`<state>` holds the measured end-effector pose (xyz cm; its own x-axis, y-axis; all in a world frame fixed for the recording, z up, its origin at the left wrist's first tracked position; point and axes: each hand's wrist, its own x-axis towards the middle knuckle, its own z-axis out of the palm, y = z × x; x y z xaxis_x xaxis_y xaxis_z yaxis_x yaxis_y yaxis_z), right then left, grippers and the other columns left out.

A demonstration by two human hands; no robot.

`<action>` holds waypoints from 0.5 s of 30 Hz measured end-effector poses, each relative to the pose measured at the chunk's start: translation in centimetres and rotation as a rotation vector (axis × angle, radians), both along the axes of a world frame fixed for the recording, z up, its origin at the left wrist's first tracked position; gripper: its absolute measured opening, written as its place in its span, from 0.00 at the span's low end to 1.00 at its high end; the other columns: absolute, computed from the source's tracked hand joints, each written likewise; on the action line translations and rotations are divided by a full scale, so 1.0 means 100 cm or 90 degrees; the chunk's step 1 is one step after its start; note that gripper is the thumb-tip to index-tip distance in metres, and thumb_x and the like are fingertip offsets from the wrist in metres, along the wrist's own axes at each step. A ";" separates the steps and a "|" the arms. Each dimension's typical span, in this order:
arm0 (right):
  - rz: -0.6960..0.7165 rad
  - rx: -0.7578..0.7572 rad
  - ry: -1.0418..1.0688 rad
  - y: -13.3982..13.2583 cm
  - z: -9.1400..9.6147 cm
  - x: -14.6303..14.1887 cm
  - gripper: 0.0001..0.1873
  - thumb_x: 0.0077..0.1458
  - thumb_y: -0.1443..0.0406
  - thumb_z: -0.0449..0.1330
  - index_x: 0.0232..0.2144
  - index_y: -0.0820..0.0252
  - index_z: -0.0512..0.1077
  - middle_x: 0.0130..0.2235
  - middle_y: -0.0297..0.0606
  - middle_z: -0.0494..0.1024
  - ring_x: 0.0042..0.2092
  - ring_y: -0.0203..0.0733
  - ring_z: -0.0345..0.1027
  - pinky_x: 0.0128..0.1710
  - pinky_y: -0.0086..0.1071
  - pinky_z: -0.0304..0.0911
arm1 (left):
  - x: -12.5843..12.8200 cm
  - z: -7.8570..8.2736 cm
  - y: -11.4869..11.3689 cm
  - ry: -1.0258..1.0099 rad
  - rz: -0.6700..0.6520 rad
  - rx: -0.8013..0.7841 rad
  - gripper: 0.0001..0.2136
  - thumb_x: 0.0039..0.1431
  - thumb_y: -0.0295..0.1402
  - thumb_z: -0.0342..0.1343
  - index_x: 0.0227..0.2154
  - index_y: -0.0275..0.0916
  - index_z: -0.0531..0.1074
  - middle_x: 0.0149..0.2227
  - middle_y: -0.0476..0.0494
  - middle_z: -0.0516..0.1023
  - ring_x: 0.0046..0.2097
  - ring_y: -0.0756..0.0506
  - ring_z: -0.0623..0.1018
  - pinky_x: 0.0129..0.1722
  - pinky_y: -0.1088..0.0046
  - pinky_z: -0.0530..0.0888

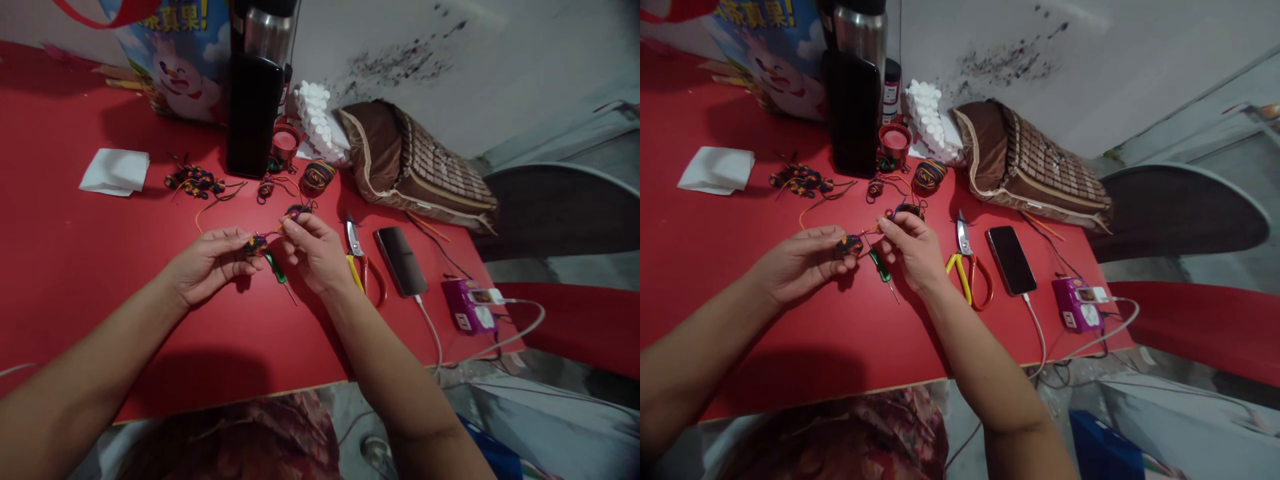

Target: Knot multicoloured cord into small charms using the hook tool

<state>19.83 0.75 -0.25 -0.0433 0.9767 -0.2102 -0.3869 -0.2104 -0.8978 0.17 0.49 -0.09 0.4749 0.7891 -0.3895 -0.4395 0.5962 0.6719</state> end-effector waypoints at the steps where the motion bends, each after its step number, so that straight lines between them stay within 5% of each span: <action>1: -0.010 0.001 -0.004 0.001 0.001 0.001 0.20 0.41 0.57 0.80 0.30 0.56 0.74 0.29 0.27 0.76 0.23 0.26 0.61 0.18 0.24 0.56 | 0.000 0.000 0.000 0.002 -0.001 -0.001 0.05 0.62 0.26 0.62 0.29 0.31 0.77 0.26 0.34 0.83 0.23 0.45 0.81 0.24 0.70 0.82; 15: 0.022 -0.020 0.025 0.005 -0.001 0.011 0.16 0.49 0.58 0.76 0.38 0.58 0.81 0.30 0.28 0.76 0.23 0.25 0.58 0.20 0.24 0.55 | 0.006 0.011 0.001 -0.008 0.077 -0.074 0.12 0.66 0.18 0.53 0.27 0.30 0.76 0.26 0.38 0.81 0.27 0.44 0.85 0.27 0.74 0.83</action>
<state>20.97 1.30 -0.32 -0.0856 0.9673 -0.2388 -0.4145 -0.2525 -0.8743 0.75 0.64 0.96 0.3844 0.7910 -0.4760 -0.5214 0.6116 0.5951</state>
